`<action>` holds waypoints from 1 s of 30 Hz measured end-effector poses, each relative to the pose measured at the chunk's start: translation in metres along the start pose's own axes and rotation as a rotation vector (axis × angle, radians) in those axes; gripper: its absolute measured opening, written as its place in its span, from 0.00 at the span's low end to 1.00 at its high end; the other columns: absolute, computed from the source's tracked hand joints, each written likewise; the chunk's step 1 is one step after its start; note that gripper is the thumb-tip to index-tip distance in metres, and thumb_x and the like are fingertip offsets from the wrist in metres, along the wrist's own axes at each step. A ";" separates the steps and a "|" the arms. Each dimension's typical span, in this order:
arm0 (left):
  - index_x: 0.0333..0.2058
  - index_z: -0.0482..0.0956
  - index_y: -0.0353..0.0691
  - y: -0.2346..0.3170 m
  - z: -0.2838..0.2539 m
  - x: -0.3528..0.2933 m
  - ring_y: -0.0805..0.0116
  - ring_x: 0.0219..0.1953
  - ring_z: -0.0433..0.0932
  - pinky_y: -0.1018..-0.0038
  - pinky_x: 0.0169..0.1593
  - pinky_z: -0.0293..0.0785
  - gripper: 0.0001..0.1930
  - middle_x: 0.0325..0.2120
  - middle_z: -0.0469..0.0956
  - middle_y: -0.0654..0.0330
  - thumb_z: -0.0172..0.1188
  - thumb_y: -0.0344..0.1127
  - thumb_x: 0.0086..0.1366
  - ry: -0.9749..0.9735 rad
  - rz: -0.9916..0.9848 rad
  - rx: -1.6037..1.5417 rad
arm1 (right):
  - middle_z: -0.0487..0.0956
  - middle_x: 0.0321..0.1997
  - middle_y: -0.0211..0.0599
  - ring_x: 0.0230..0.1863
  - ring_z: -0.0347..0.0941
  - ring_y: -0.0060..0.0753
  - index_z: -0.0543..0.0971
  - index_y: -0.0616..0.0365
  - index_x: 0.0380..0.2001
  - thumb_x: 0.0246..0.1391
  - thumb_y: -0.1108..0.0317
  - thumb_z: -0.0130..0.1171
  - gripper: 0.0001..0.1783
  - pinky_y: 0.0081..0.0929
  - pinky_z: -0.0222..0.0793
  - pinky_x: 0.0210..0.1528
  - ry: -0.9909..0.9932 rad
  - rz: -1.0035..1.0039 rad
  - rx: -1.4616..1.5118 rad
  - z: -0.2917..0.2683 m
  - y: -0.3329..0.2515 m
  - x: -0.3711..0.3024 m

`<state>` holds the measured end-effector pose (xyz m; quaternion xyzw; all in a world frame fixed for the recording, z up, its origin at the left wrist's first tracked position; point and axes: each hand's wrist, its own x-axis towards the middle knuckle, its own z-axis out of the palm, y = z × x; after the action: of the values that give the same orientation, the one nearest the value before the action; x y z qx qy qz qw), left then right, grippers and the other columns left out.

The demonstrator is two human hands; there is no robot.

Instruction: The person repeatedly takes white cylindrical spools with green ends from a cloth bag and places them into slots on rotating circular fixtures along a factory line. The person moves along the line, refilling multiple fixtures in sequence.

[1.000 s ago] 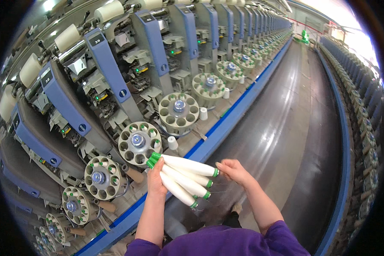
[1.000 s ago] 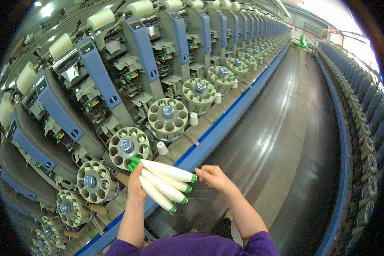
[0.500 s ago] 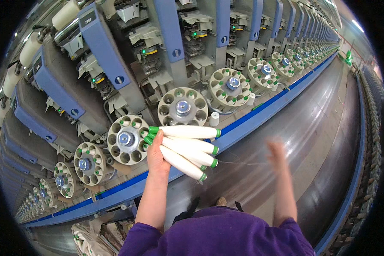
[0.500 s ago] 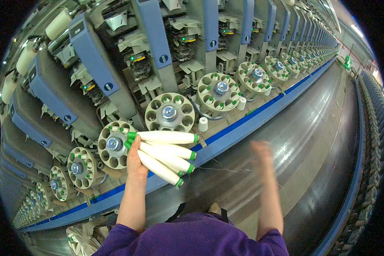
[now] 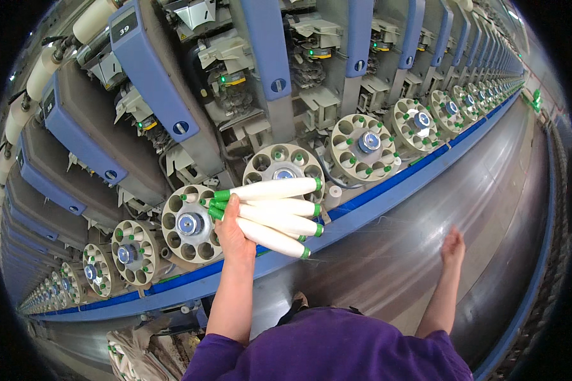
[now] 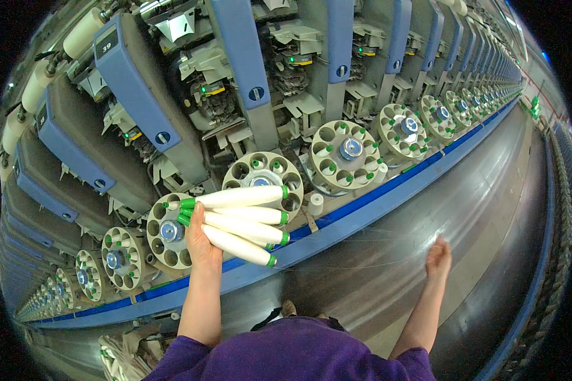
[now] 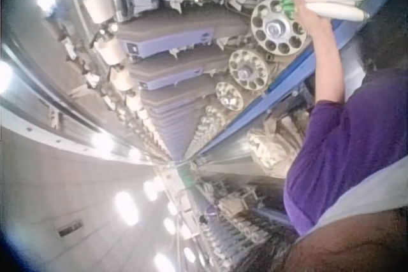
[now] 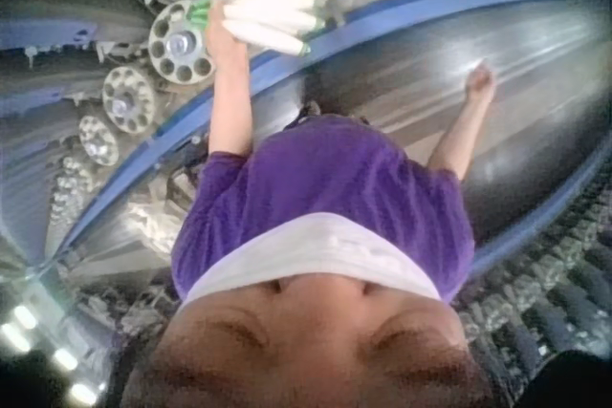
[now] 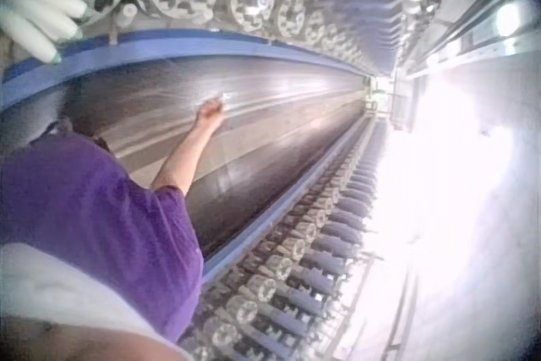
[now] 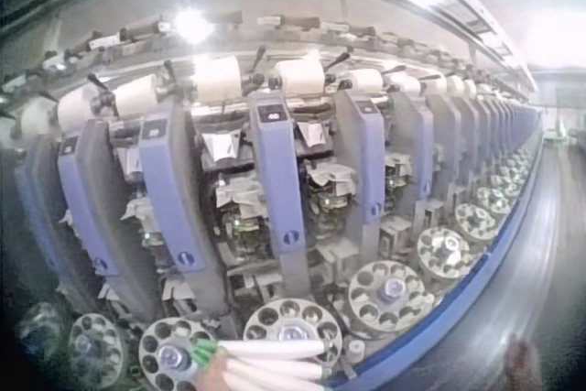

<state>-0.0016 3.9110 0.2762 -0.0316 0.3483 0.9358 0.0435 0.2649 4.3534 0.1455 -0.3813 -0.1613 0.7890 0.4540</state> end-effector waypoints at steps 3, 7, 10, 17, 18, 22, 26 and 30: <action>0.43 0.69 0.34 -0.004 0.005 0.010 0.65 0.40 0.74 0.67 0.45 0.74 0.14 0.39 0.74 0.56 0.58 0.31 0.59 -0.007 -0.006 0.077 | 0.77 0.41 0.29 0.30 0.73 0.15 0.72 0.57 0.45 0.58 0.59 0.50 0.16 0.13 0.68 0.26 -0.269 -0.139 -0.115 0.046 0.015 -0.033; 0.43 0.69 0.34 -0.016 0.013 0.024 0.65 0.40 0.74 0.66 0.46 0.72 0.13 0.38 0.74 0.56 0.57 0.32 0.60 -0.009 -0.106 0.088 | 0.72 0.45 0.33 0.28 0.71 0.26 0.65 0.56 0.53 0.48 0.47 0.58 0.34 0.23 0.68 0.23 -0.623 0.252 -0.785 0.134 0.149 -0.119; 0.43 0.70 0.34 -0.017 0.013 0.036 0.63 0.43 0.74 0.65 0.50 0.70 0.15 0.41 0.74 0.53 0.56 0.36 0.61 -0.047 -0.143 0.071 | 0.75 0.44 0.37 0.29 0.73 0.25 0.63 0.58 0.55 0.47 0.49 0.61 0.37 0.20 0.69 0.26 -1.708 1.082 -0.839 0.157 0.179 -0.131; 0.38 0.73 0.33 -0.061 0.008 0.067 0.65 0.35 0.76 0.68 0.41 0.75 0.13 0.35 0.76 0.56 0.62 0.29 0.55 0.112 0.022 0.211 | 0.72 0.22 0.24 0.21 0.64 0.16 0.78 0.58 0.28 0.54 0.60 0.57 0.12 0.15 0.60 0.22 -0.801 0.473 -1.319 0.146 0.111 -0.015; 0.38 0.72 0.33 -0.077 0.010 0.072 0.67 0.32 0.76 0.71 0.37 0.74 0.14 0.34 0.76 0.57 0.63 0.26 0.53 0.170 0.043 0.302 | 0.73 0.24 0.25 0.23 0.65 0.16 0.78 0.59 0.28 0.54 0.60 0.57 0.12 0.16 0.61 0.24 -0.880 0.441 -1.325 0.149 0.114 -0.006; 0.33 0.75 0.35 -0.134 0.021 0.079 0.70 0.34 0.73 0.74 0.39 0.70 0.13 0.33 0.73 0.62 0.67 0.28 0.49 0.222 0.198 0.596 | 0.77 0.39 0.33 0.39 0.70 0.21 0.79 0.62 0.30 0.54 0.62 0.56 0.12 0.21 0.66 0.37 -1.171 0.136 -1.175 0.175 0.139 -0.004; 0.29 0.79 0.36 -0.157 0.027 0.071 0.65 0.40 0.70 0.71 0.46 0.66 0.10 0.38 0.69 0.58 0.68 0.30 0.46 0.161 0.400 0.853 | 0.74 0.50 0.40 0.51 0.68 0.30 0.79 0.62 0.29 0.56 0.66 0.54 0.10 0.29 0.63 0.51 -1.444 0.306 -0.923 0.209 0.123 -0.018; 0.30 0.80 0.36 -0.163 0.029 0.067 0.62 0.41 0.70 0.71 0.47 0.65 0.11 0.38 0.69 0.56 0.68 0.30 0.46 0.183 0.498 1.043 | 0.78 0.40 0.42 0.47 0.72 0.34 0.78 0.63 0.29 0.56 0.69 0.53 0.09 0.32 0.64 0.52 -1.565 0.515 -0.682 0.229 0.102 -0.028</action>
<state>-0.0520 4.0567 0.1859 -0.0038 0.7621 0.6164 -0.1980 0.0412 4.2966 0.2472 0.1278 -0.5606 0.8100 -0.1156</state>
